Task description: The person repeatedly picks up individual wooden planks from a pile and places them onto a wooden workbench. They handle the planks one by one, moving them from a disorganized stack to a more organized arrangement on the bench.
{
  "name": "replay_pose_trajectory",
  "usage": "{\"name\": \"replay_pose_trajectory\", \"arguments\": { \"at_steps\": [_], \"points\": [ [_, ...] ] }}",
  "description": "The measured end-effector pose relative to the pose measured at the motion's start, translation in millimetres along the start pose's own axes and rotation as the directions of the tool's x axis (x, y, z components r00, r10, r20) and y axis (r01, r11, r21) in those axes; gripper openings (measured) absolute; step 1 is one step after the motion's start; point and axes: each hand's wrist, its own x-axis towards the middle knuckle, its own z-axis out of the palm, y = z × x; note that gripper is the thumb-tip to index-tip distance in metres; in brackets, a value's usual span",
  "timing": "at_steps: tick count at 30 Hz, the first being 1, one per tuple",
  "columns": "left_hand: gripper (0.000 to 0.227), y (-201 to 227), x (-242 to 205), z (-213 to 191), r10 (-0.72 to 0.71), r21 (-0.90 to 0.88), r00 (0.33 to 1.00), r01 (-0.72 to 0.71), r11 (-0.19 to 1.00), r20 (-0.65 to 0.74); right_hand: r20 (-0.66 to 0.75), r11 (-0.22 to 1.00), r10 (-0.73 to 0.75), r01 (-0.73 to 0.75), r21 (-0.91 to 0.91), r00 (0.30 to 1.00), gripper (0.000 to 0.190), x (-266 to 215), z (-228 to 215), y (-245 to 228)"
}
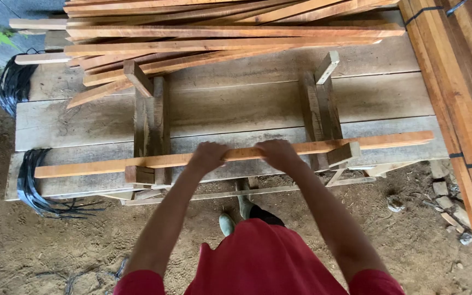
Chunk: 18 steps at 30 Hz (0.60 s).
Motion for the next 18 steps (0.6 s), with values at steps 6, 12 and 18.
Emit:
{"name": "replay_pose_trajectory", "arguments": {
  "at_steps": [6,12,18],
  "points": [
    [0.042,-105.2,-81.9,0.7,-0.162,0.199,0.987,0.16,0.967,-0.007,0.102,0.93,0.233,-0.191,-0.314,0.967,0.025,-78.3,-86.0,52.9],
    [0.033,-125.1,-93.8,-6.3,-0.368,0.21,0.923,0.341,0.916,0.111,0.109,0.894,0.391,-0.349,-0.282,0.914,0.024,-70.3,-27.9,147.2],
    [0.057,-102.9,-133.3,-59.3,-0.249,-0.241,0.963,0.268,0.933,0.106,0.212,0.917,0.396,-0.396,-0.046,0.893,0.045,-88.9,-87.4,95.6]
  ]
}}
